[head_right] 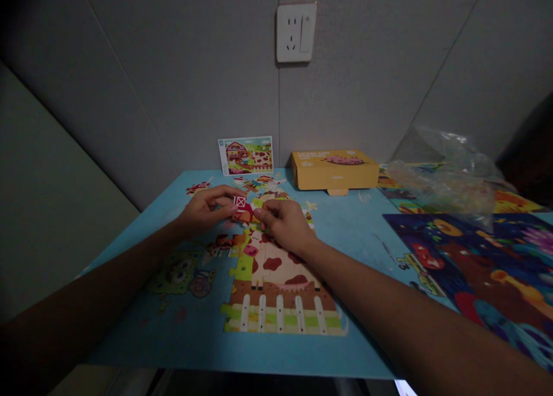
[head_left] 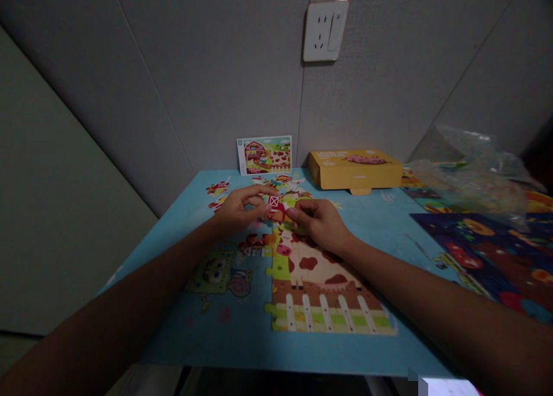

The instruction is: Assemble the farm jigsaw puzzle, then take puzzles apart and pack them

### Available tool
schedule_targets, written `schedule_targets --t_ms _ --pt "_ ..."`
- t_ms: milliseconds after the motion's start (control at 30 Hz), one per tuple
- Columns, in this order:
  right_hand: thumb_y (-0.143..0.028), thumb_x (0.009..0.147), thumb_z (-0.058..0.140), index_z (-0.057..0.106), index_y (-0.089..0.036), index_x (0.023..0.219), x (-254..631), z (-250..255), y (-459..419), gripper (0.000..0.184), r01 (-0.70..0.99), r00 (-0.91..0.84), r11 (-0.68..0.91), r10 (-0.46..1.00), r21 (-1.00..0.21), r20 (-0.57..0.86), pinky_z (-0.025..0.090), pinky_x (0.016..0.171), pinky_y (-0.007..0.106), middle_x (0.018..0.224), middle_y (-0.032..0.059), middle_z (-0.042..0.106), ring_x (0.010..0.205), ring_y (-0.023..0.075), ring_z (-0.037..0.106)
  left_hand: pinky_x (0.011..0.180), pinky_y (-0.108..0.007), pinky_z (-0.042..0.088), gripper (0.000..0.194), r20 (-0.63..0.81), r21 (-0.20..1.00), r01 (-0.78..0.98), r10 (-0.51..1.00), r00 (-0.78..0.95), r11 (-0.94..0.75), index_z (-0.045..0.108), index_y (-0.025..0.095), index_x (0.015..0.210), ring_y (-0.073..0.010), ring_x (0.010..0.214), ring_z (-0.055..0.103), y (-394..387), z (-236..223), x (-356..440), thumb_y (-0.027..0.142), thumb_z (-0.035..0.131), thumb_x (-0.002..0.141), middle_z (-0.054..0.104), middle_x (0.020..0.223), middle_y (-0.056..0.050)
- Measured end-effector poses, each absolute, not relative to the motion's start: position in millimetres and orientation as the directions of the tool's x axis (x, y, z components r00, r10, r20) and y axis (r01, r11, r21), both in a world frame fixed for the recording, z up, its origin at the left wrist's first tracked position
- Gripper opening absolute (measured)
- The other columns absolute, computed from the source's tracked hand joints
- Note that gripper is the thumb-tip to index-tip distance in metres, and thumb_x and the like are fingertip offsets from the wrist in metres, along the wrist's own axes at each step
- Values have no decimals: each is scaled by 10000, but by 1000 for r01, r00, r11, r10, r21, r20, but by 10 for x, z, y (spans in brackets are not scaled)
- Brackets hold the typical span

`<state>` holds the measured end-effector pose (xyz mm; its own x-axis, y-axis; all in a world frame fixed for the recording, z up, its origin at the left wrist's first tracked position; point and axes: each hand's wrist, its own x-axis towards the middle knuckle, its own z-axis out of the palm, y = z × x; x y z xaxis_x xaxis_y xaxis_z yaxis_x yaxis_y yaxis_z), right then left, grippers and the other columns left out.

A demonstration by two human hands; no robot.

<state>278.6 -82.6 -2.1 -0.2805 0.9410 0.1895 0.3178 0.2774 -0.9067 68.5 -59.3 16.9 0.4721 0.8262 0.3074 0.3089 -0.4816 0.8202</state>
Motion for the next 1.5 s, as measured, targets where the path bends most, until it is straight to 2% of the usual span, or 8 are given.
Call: schedule_targets --t_ms 200,400,600,733,900,1100,1300,1500 --pt "-456 863 529 545 -165 563 2796 -16 -808 418 410 -379 391 895 -824 236 292 438 229 496 -8 542 429 77 439 690 -262 514 334 239 733 410 770 592 -542 634 133 1089 -136 656 646 -496 222 564 323 595 817 663 661 -1" --pt "-469 891 465 548 -168 574 2797 -40 -787 445 490 -306 356 925 -795 226 283 460 244 479 -6 536 426 83 434 630 -242 483 347 39 668 564 780 624 -485 635 143 1042 -136 649 637 -276 180 278 363 633 773 705 730 -18" --pt "-420 884 487 524 -171 517 2805 -36 -776 445 556 -330 423 902 -716 277 268 490 265 505 -5 527 475 90 430 899 -339 450 337 170 507 589 743 647 -629 700 191 1041 -201 994 607 -207 140 224 396 632 782 684 1033 -80" --pt "-415 883 486 534 -173 526 2802 -26 -784 434 565 -320 407 910 -717 264 263 497 272 508 -8 531 473 91 411 941 -369 424 394 218 451 620 753 621 -642 688 203 1124 -209 1018 568 -257 157 264 422 597 809 631 1043 -92" --pt "-405 879 482 543 -176 539 2807 -25 -781 415 575 -324 398 913 -715 248 264 502 275 507 -6 539 475 95 410 987 -378 397 430 163 428 667 778 607 -610 716 247 1073 -223 1062 536 -281 129 274 491 691 721 545 1103 -78" --pt "-383 871 490 524 -177 516 2811 -10 -784 412 574 -328 415 906 -705 267 273 507 279 520 0 542 486 97 422 945 -375 422 379 155 440 693 809 567 -571 728 230 955 -219 1005 561 -257 128 282 498 714 688 601 1032 -57" --pt "-395 870 494 530 -177 514 2806 -4 -788 420 581 -321 410 909 -703 265 267 507 280 523 -2 527 485 99 403 678 -278 469 275 95 655 613 853 512 -441 671 162 860 -149 681 595 -324 212 366 423 618 788 671 743 -27" --pt "-401 869 501 537 -178 520 2812 -29 -774 415 573 -319 419 906 -704 278 272 510 276 533 -1 537 495 99 412 782 -294 429 262 88 485 657 780 620 -577 705 180 850 -188 853 581 -349 231 399 419 648 759 656 840 -39"
